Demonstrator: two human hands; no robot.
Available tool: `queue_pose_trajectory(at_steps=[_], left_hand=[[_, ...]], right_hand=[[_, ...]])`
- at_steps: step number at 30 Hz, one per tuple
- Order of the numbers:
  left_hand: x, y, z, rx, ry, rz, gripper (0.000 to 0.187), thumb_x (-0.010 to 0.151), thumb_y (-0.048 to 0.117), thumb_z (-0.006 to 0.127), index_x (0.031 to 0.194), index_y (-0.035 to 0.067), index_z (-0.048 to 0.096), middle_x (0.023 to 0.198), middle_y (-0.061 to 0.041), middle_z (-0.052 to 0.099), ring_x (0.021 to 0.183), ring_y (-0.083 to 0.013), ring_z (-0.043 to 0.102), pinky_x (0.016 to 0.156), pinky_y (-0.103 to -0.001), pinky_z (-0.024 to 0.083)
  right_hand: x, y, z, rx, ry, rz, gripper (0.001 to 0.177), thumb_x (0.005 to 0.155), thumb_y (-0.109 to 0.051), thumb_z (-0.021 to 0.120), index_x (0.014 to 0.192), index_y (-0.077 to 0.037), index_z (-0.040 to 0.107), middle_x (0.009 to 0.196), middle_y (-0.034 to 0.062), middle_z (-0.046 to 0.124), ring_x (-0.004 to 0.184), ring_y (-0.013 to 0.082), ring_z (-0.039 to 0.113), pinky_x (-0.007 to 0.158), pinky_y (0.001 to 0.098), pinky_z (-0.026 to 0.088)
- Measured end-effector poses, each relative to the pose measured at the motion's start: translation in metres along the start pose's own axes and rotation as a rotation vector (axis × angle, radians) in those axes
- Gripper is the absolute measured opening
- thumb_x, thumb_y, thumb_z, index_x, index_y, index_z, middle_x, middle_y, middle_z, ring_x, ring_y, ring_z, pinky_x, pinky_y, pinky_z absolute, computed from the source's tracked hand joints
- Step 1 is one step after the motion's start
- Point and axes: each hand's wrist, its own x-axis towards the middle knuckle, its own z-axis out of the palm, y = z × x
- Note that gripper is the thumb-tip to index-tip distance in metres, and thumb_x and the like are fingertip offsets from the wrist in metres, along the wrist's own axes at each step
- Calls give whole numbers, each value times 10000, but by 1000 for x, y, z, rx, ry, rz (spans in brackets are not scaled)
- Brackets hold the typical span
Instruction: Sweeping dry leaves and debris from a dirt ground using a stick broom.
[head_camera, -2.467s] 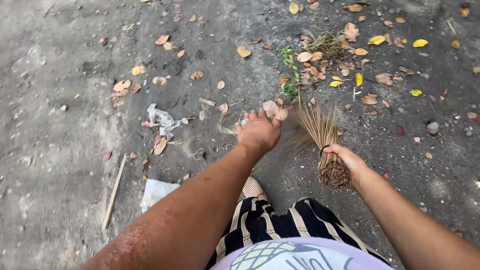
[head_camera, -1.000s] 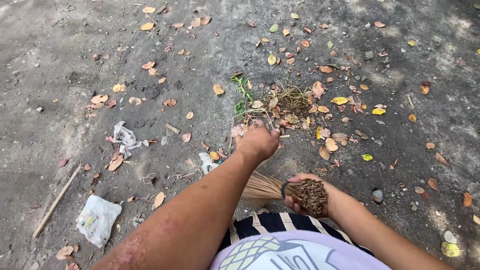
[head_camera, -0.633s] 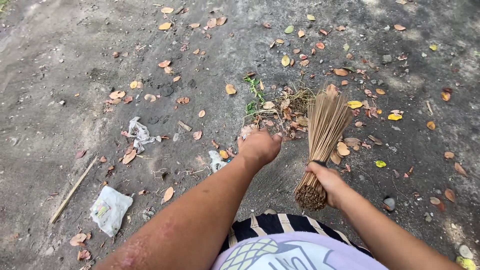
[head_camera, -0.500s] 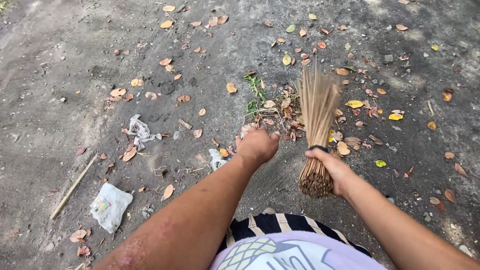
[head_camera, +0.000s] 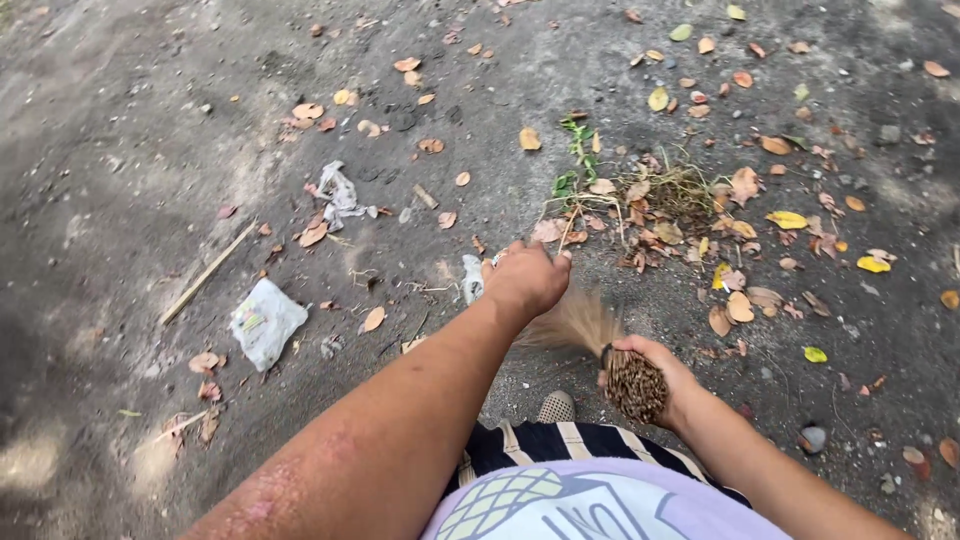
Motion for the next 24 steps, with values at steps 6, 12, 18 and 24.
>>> queue_pose_trajectory(at_steps=[6, 12, 18, 24], left_hand=[[-16, -34, -2, -52, 33, -76, 620, 1009, 507, 407, 1470, 103, 498, 1570, -159, 405, 1480, -358, 338, 1205, -580, 215], [-35, -83, -25, -102, 34, -180, 624, 1017, 506, 388, 1469, 90, 496, 1553, -132, 443, 1466, -312, 389, 1200, -571, 258], [-57, -142, -38, -129, 83, -279, 629, 1020, 519, 410, 1465, 86, 506, 1570, -144, 422, 1479, -331, 366, 1214, -559, 249], [-79, -201, -59, -189, 160, -332, 635, 1013, 493, 408, 1500, 89, 458, 1615, -144, 361, 1535, -328, 278, 1250, -572, 167]], right_hand=[[13, 3, 49, -257, 200, -72, 265, 836, -286, 667, 973, -61, 633, 786, 137, 697, 665, 308, 684, 638, 467, 601], [-20, 8, 146, -465, 49, -4, 331, 798, -292, 650, 1019, -47, 613, 782, 157, 690, 645, 301, 691, 611, 472, 605], [16, 60, 189, -457, -416, 301, 342, 830, -290, 628, 983, 16, 612, 777, 205, 697, 640, 305, 705, 543, 392, 604], [91, 43, 161, -244, -23, 58, 259, 847, -282, 596, 1009, -85, 642, 821, 151, 686, 700, 303, 690, 588, 438, 584]])
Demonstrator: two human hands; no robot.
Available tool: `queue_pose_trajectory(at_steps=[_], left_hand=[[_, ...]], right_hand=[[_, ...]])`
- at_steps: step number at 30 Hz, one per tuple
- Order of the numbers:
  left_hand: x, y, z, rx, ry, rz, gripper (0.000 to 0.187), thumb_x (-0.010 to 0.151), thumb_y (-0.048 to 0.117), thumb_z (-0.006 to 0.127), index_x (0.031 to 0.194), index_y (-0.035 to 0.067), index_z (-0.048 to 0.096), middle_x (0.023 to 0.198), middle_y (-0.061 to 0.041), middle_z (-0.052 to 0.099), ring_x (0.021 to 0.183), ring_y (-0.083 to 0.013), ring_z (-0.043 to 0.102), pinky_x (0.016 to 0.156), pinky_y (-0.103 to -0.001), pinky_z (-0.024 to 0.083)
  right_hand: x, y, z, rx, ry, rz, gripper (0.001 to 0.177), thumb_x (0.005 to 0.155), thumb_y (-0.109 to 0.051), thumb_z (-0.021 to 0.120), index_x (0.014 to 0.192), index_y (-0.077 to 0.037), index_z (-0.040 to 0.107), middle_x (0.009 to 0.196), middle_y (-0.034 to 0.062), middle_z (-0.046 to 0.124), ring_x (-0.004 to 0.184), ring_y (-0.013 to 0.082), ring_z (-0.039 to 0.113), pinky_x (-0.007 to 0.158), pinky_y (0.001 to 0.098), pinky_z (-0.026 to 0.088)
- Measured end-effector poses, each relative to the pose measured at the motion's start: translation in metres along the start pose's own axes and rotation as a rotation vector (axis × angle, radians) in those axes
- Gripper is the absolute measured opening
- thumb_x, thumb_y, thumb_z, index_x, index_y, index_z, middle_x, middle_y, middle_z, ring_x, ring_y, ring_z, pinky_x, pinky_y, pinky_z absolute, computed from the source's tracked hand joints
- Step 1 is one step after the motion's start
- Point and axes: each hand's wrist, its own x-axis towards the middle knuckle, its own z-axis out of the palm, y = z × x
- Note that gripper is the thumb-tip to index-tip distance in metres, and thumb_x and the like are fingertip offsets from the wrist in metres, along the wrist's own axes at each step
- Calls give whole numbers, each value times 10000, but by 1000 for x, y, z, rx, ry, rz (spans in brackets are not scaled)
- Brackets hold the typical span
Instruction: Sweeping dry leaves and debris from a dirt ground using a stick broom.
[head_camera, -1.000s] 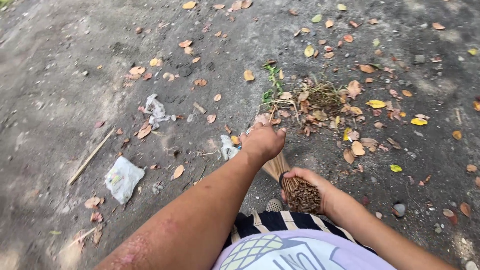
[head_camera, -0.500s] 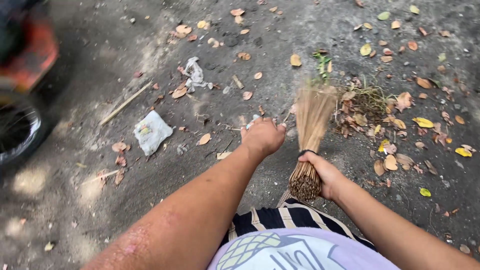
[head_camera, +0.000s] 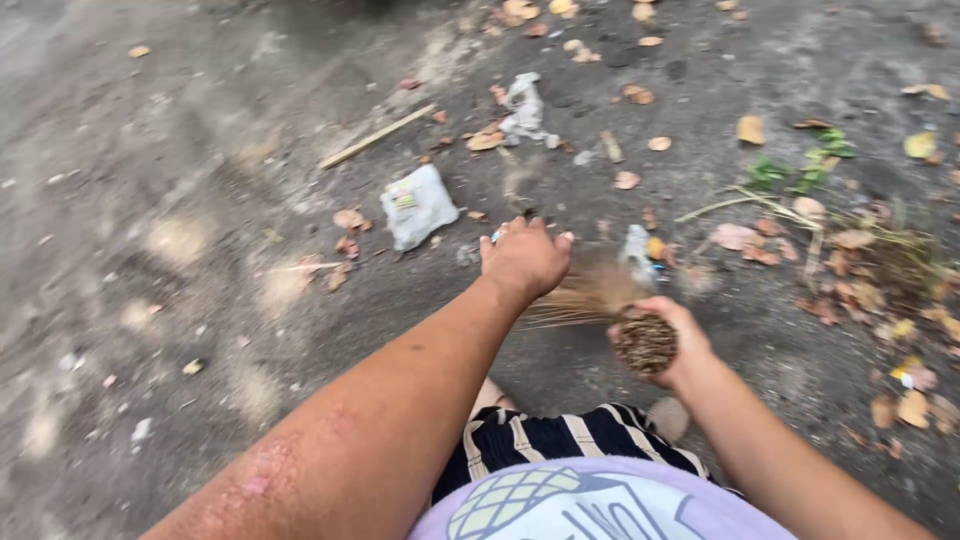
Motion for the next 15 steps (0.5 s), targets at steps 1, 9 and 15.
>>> queue_pose_trajectory(at_steps=[1, 9, 15], left_hand=[[1, -18, -4, -2, 8, -27, 635, 1013, 493, 408, 1500, 89, 458, 1615, -144, 361, 1535, -328, 278, 1250, -572, 167], [-16, -90, -25, -60, 204, -219, 769, 993, 493, 453, 1589, 56, 242, 1696, -192, 94, 1574, -355, 44, 1240, -554, 64], [-22, -118, -42, -125, 243, -346, 815, 982, 517, 442, 1606, 65, 175, 1694, -172, 36, 1576, -347, -19, 1240, -544, 56]], right_hand=[[5, 0, 9, -14, -15, 19, 259, 847, -282, 596, 1009, -85, 642, 821, 151, 686, 700, 303, 690, 588, 438, 584], [-15, 29, 148, -198, -26, 73, 281, 888, -328, 573, 1014, -81, 623, 889, 140, 728, 788, 328, 714, 779, 500, 600], [-12, 58, 235, -363, -476, 332, 369, 883, -310, 558, 984, 32, 650, 826, 197, 704, 694, 340, 717, 687, 480, 635]])
